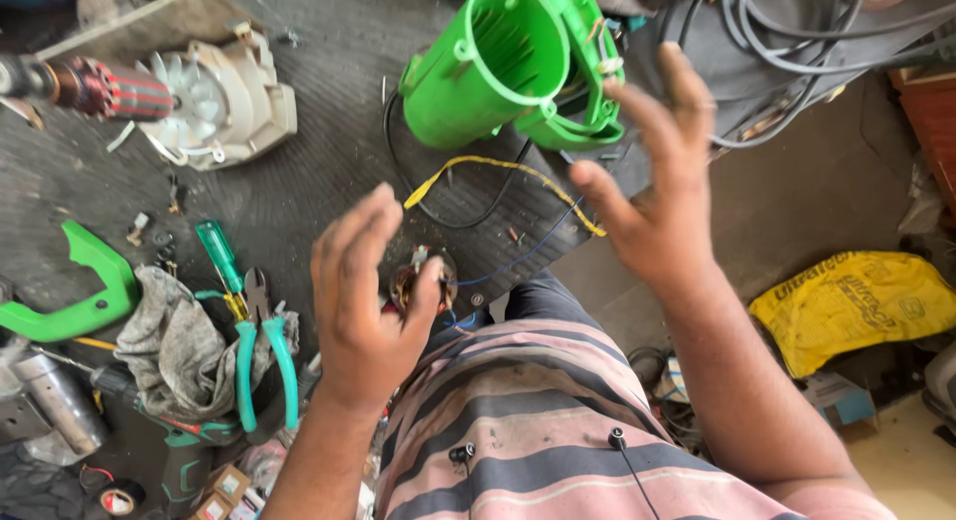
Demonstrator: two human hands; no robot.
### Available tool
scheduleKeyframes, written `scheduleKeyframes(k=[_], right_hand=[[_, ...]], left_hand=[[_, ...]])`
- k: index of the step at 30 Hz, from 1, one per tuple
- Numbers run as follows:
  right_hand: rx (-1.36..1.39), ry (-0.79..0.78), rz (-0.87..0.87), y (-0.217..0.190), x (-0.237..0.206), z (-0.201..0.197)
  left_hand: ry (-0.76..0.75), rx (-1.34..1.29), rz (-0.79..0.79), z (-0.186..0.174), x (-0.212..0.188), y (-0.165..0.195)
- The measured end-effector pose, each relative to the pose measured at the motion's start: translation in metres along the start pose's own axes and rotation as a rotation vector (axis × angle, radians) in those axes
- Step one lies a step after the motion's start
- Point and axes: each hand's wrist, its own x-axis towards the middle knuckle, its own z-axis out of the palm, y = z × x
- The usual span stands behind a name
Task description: The person wraps yellow insulating tape around a small electric motor armature on the workbench, then uses pliers to trim the tape. They pick up a blue wire, thread it around the armature, and continue winding and pressing the wire and tape onto the motor component.
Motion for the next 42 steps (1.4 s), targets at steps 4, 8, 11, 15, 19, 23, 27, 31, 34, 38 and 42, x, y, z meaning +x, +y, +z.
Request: scheduleKeyframes(k=[4, 8, 11, 15, 19, 23, 27, 31, 34, 38, 42], right_hand=[[0.073, -0.093, 0.037, -0.002, 0.014, 0.003], [0.085, -0.079, -0.050, -0.001, 0.010, 0.002], [0.023, -0.097, -0.157, 0.000, 0.004, -0.004], [-0.019, -0.149, -0.272, -0.001, 0.006, -0.012], [-0.033, -0.198, -0.332, -0.004, 0.016, -0.015], [-0.018, -0.224, -0.383, -0.010, 0.024, -0.014], [-0.014, -0.222, -0.418, -0.021, 0.026, -0.011], [-0.052, -0.223, -0.480, -0.035, 0.026, -0.009], [-0.056, -0.206, -0.477, -0.043, 0.026, -0.007], [0.001, -0.221, -0.443, -0.043, 0.028, -0.006], [0.010, -0.159, -0.464, -0.032, 0.023, -0.003]], left_hand=[[-0.025, 0.015, 0.019, 0.011, 0.051, 0.013], [-0.065, 0.032, -0.009, 0.017, 0.079, 0.019], [-0.073, 0.014, -0.040, 0.024, 0.079, 0.024], [-0.001, 0.008, -0.072, 0.030, 0.065, 0.028], [0.087, -0.046, -0.118, 0.032, 0.056, 0.029], [0.102, -0.047, -0.158, 0.024, 0.050, 0.028], [0.113, -0.026, -0.157, 0.002, 0.042, 0.033], [0.176, 0.110, -0.071, -0.025, 0.038, 0.039], [0.152, 0.185, -0.022, -0.037, 0.033, 0.036], [0.015, 0.079, -0.237, -0.053, 0.009, 0.023], [-0.213, 0.135, -0.340, -0.062, -0.034, 0.019]])
